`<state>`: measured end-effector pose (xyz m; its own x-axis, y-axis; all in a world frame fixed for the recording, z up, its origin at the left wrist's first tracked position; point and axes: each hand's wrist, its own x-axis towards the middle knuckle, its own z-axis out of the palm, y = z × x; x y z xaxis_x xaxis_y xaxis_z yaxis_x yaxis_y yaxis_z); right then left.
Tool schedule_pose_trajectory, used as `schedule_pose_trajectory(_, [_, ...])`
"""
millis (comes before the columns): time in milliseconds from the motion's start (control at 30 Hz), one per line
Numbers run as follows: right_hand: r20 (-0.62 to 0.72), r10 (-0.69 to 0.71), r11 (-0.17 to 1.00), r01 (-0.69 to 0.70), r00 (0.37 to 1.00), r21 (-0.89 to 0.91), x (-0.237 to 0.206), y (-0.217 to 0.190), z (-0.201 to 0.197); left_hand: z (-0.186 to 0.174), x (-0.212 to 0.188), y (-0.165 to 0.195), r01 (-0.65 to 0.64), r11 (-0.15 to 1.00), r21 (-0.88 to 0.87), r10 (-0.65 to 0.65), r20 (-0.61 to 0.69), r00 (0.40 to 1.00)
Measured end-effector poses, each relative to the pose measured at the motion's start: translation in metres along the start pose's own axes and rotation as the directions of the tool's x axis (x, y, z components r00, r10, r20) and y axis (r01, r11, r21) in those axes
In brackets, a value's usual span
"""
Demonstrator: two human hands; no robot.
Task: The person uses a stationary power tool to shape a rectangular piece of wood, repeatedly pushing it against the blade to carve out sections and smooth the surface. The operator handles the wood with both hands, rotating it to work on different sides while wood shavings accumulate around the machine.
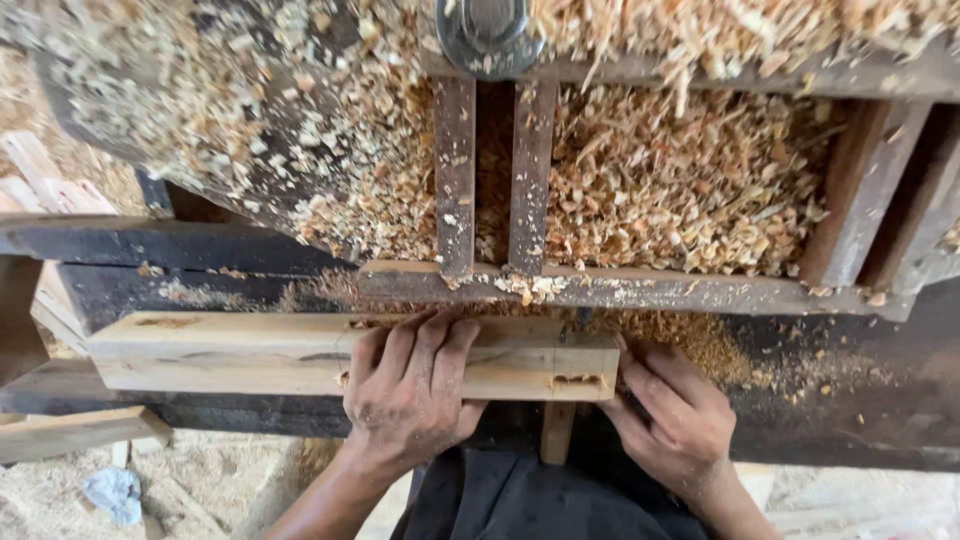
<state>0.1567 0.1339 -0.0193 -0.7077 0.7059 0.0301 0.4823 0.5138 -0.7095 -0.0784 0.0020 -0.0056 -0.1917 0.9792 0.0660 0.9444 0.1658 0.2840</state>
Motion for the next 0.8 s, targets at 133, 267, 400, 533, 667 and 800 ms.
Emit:
schedule_pose_trajectory(133, [-0.026,-0.013,0.999,0.012,1.0,-0.033,-0.016,-0.004,-0.001,-0.004,-0.009,0.006,0.021,0.999,-0.029,-0.02,0.021,1.0])
schedule_pose_trajectory(267, [0.015,0.019,1.0,-0.019,1.0,-0.009,-0.031,-0.013,-0.005,-0.005,-0.017,0.013,-0.047,0.998,-0.037,0.049,0.049,0.998])
schedule_pose_trajectory(400, [0.007,0.055,0.998,-0.055,0.998,-0.02,-0.033,-0.015,-0.007,-0.004,-0.022,0.016,-0.035,0.997,-0.064,0.039,0.061,0.997])
schedule_pose_trajectory(533, [0.022,0.043,0.999,-0.044,0.999,0.019,-0.031,-0.012,-0.007,-0.004,-0.024,0.015,-0.057,0.998,-0.023,0.058,0.073,0.996])
schedule_pose_trajectory(667, [0.002,0.012,0.999,-0.012,1.0,0.04,-0.03,-0.009,-0.007,-0.003,-0.024,0.015,-0.056,0.998,-0.016,0.057,0.061,0.997])
schedule_pose_trajectory(800, [0.001,-0.009,0.995,0.009,1.0,0.098,-0.029,-0.007,-0.007,-0.003,-0.021,0.015,-0.042,0.999,0.007,0.042,0.049,0.998])
